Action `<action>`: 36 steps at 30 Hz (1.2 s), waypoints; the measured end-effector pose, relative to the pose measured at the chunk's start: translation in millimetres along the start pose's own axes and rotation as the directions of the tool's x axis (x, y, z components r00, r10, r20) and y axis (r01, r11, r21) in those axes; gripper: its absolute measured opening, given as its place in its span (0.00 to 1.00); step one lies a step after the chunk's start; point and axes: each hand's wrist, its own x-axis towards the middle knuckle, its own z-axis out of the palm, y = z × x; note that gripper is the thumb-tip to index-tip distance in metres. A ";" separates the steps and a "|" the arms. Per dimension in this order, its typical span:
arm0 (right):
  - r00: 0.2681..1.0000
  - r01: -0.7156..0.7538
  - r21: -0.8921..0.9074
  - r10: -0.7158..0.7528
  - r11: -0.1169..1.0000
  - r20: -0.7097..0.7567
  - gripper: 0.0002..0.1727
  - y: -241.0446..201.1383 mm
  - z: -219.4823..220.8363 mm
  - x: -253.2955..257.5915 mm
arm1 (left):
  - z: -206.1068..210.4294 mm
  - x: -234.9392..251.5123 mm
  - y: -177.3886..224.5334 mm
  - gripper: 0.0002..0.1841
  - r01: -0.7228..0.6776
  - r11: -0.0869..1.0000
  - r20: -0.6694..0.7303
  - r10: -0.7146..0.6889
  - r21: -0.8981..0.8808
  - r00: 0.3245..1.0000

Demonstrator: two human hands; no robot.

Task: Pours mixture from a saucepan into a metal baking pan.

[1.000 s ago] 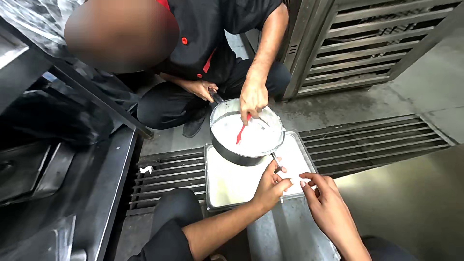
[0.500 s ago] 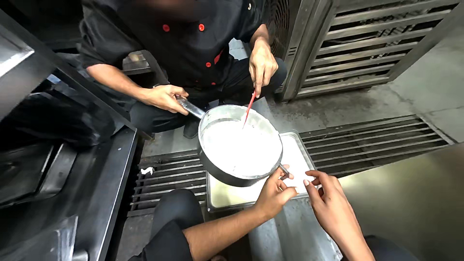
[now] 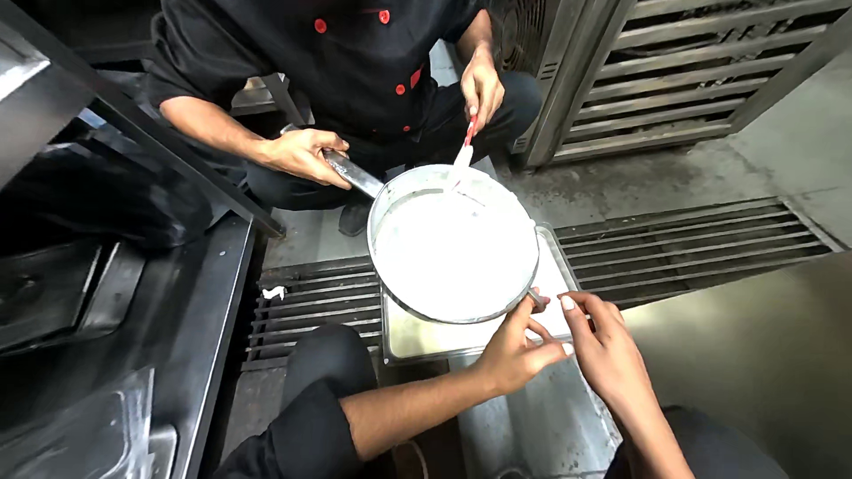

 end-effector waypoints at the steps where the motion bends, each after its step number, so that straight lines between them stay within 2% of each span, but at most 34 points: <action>1: 1.000 -0.016 0.032 0.015 0.999 0.016 0.24 0.6 1.5 0.9 | 2.3 -2.2 -0.8 0.42 0.009 1.000 0.012 -0.009 -0.001 1.000; 3: 0.997 -0.061 0.094 0.056 0.994 0.053 0.26 2.0 3.9 3.0 | 6.1 -6.6 -1.1 0.44 0.039 0.999 0.030 -0.039 -0.005 0.999; 7: 0.988 -0.150 0.222 0.140 0.963 0.062 0.22 2.6 12.9 6.5 | 10.0 -12.6 -3.9 0.46 0.063 0.998 0.028 -0.064 0.020 0.998; 10: 0.970 -0.239 0.274 0.218 0.932 0.104 0.21 0.5 19.9 9.1 | 12.3 -15.2 -6.8 0.50 0.082 0.991 0.013 -0.084 0.107 0.996; 12: 0.954 -0.293 0.297 0.256 0.909 0.159 0.25 -1.1 22.8 8.5 | 16.4 -19.4 -7.6 0.53 0.046 0.984 0.006 -0.047 0.172 0.999; 15: 0.954 -0.296 0.367 0.256 0.882 0.156 0.29 -1.9 26.7 5.9 | 22.3 -27.2 -5.3 0.55 -0.003 0.972 0.007 0.001 0.235 1.000; 19: 0.941 -0.339 0.441 0.298 0.831 0.162 0.26 -9.4 26.4 0.1 | 28.1 -34.4 0.2 0.57 -0.034 0.962 0.032 0.027 0.271 0.999; 28: 0.953 -0.284 0.652 0.279 0.703 0.114 0.32 -19.0 26.8 -1.8 | 23.9 -34.2 -0.4 0.54 -0.126 0.944 0.068 0.110 0.306 0.992; 31: 0.967 -0.225 0.686 0.243 0.692 0.072 0.30 -15.7 26.7 -0.6 | 23.6 -34.5 2.0 0.52 -0.151 0.930 0.084 0.130 0.335 0.988; 36: 0.983 -0.158 0.672 0.183 0.724 0.034 0.28 -11.0 27.1 2.0 | 27.4 -36.9 0.8 0.46 -0.255 0.874 0.063 0.252 0.413 0.966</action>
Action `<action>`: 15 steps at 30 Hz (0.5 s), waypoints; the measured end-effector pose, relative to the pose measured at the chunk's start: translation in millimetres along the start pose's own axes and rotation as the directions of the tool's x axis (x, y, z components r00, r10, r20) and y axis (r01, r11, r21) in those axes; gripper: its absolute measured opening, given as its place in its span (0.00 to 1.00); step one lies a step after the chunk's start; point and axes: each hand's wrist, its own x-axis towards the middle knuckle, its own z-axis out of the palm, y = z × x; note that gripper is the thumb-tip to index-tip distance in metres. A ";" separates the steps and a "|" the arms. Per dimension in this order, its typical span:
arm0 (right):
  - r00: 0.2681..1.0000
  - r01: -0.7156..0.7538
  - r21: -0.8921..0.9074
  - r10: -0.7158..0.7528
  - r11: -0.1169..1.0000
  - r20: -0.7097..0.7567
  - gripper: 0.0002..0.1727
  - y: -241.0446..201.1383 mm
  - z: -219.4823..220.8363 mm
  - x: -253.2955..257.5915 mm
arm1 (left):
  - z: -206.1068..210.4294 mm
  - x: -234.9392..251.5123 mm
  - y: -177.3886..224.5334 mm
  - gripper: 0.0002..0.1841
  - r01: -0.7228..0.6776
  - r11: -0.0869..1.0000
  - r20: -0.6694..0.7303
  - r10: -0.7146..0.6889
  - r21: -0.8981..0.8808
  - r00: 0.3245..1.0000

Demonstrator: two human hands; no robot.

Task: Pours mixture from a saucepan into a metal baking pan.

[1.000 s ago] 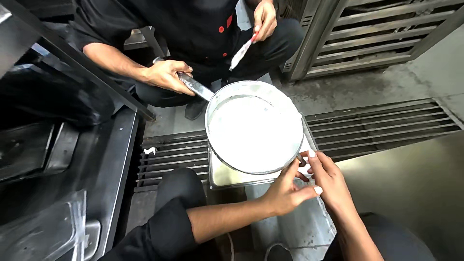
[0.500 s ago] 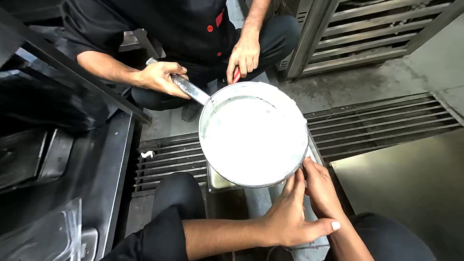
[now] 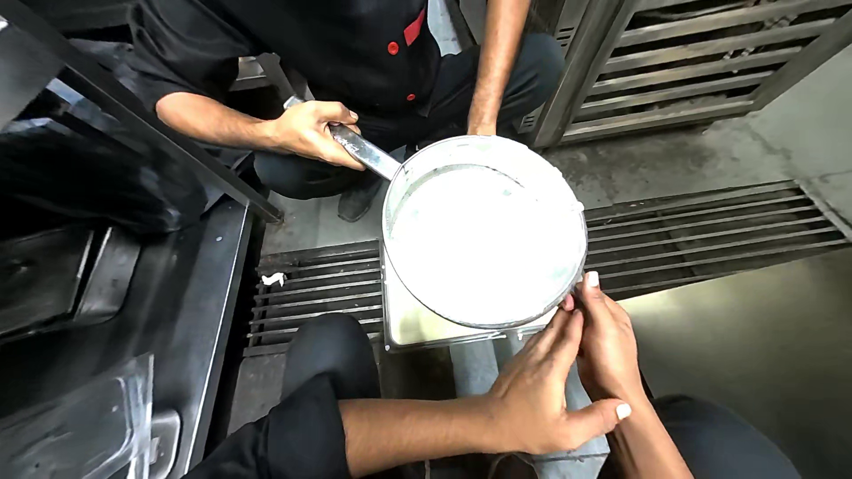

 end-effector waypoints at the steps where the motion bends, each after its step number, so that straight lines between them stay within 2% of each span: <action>1: 1.000 -0.007 -0.005 0.007 1.000 -0.004 0.27 -0.4 0.9 0.3 | 0.4 -0.4 -0.5 0.46 -0.014 1.000 -0.010 0.015 0.018 1.000; 7: 0.997 0.053 -0.013 -0.054 0.998 -0.053 0.23 -0.4 0.7 7.2 | -2.1 -5.9 8.8 0.40 -0.045 0.989 -0.044 0.052 0.139 0.998; 9: 0.992 0.115 -0.023 -0.116 0.993 -0.045 0.22 1.4 -2.0 10.7 | -0.6 -10.9 9.7 0.33 -0.168 0.961 -0.115 0.196 0.218 0.974; 10: 0.988 0.144 -0.033 -0.146 0.989 -0.053 0.21 2.1 -1.9 13.2 | 0.9 -13.2 8.4 0.29 -0.266 0.928 -0.159 0.313 0.263 0.936; 12: 0.983 0.171 -0.020 -0.172 0.985 -0.055 0.22 1.9 -0.6 16.0 | -0.6 -13.9 8.4 0.23 -0.474 0.831 -0.201 0.538 0.292 0.819; 13: 0.983 0.175 -0.012 -0.176 0.984 -0.054 0.22 1.3 0.2 16.6 | -5.0 -11.5 12.1 0.21 -0.552 0.778 -0.218 0.619 0.299 0.755; 15: 0.983 0.175 0.003 -0.175 0.985 -0.049 0.22 -0.4 1.4 16.5 | -26.5 -2.4 28.0 0.17 -0.619 0.703 -0.284 0.709 0.349 0.645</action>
